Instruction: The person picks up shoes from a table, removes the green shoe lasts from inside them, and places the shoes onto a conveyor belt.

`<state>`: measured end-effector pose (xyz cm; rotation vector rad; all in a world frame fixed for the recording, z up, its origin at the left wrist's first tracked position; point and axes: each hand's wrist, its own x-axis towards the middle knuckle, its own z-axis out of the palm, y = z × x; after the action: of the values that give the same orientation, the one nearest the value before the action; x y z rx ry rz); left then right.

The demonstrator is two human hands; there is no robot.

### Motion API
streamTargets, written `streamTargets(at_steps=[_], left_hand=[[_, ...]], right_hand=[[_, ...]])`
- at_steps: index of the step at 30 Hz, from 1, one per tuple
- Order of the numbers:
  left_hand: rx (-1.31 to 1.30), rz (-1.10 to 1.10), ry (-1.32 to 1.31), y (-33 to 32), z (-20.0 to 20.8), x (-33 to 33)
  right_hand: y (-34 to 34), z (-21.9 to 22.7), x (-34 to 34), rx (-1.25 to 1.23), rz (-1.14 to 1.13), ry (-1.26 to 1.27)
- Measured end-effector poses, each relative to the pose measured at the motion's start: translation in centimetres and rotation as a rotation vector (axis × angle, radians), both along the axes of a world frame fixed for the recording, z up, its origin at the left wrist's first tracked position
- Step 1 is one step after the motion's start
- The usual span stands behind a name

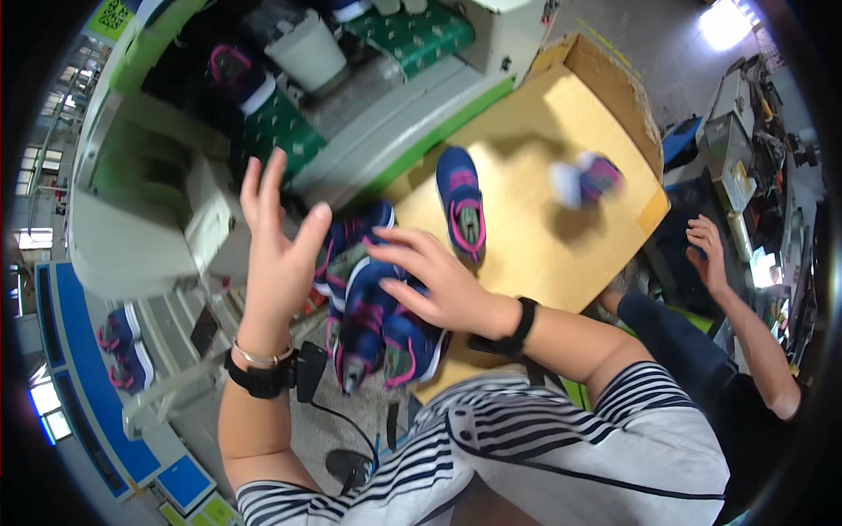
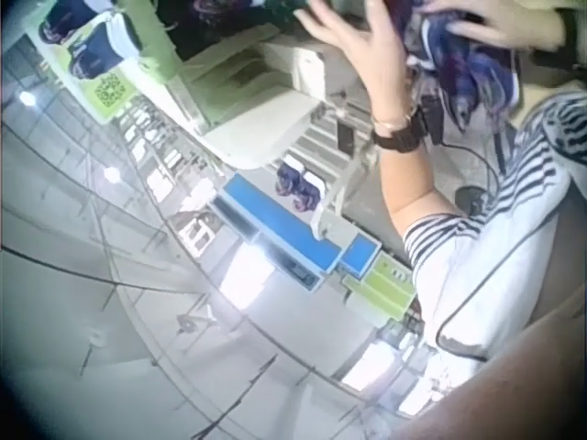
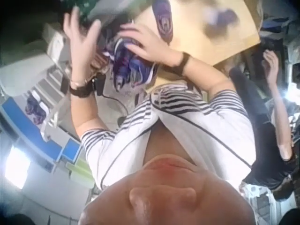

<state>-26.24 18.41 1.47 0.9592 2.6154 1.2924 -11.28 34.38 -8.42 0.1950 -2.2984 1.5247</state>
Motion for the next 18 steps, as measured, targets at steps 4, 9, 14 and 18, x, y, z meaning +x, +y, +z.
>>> streamTargets(at_steps=[4, 9, 14, 18], left_hand=[[-0.099, -0.095, -0.488, -5.8, 1.3, 8.4], [-0.393, -0.379, -0.343, -7.8, -0.6, 17.4], [-0.430, -0.185, 0.015, -7.4, -4.2, 22.2], [-0.217, -0.090, -0.068, -7.7, -5.1, 23.3]], right_hand=[[0.2, -0.9, 12.9, 0.045, -0.118, -0.389], [-1.4, -2.7, 17.1, -0.125, -0.025, -0.721], [-6.5, -4.1, 16.4, -0.380, -0.031, -0.593], [-8.5, -4.0, 16.1, -0.749, -0.078, -0.658]])
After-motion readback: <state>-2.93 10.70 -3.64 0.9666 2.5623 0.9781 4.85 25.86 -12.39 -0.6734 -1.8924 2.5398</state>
